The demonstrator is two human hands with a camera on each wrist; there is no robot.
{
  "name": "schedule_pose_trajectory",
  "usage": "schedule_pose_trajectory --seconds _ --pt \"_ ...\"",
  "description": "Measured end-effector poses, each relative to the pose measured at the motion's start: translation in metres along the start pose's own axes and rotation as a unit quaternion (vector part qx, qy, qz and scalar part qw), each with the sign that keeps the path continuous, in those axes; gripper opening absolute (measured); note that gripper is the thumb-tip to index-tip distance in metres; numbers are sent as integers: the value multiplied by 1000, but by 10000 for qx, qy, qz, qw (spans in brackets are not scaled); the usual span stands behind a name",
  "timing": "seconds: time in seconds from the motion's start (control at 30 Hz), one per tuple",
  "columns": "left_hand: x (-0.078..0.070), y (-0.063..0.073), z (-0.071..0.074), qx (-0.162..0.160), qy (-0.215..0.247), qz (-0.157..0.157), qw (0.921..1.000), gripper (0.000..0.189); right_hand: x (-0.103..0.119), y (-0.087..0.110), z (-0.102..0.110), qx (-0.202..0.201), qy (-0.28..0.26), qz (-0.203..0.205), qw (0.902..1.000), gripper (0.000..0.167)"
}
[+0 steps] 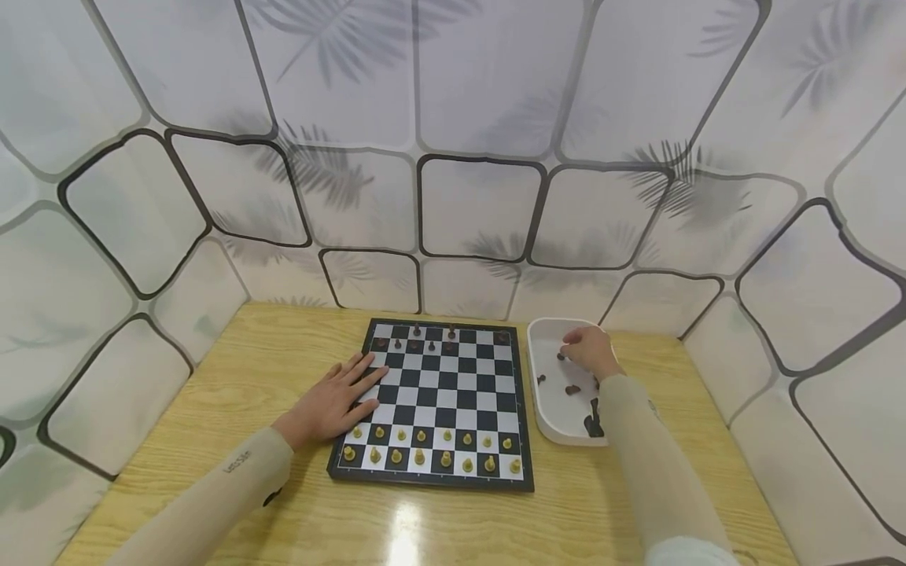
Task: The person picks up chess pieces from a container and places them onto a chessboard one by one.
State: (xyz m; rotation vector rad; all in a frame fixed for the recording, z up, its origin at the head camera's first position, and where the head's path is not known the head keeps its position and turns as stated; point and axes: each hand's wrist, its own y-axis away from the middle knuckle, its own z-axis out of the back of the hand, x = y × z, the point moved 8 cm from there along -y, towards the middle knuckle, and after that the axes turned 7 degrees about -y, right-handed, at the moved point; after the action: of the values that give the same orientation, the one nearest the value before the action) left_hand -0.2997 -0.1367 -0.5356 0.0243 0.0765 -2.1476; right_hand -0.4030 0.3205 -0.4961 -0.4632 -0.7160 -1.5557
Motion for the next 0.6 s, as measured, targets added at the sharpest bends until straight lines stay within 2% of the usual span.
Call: schedule_pose_trajectory --seconds 0.23,0.4,0.6 --pt "0 1 0 16 -36 5 10000 68 -1 -3 -3 92 105 133 9998 35" --pt "0 0 -1 76 -60 16 10000 68 7 -1 -3 68 474 335 9983 31" --pt "1 -1 -2 61 -92 25 9999 68 4 -7 -7 228 785 238 9964 28"
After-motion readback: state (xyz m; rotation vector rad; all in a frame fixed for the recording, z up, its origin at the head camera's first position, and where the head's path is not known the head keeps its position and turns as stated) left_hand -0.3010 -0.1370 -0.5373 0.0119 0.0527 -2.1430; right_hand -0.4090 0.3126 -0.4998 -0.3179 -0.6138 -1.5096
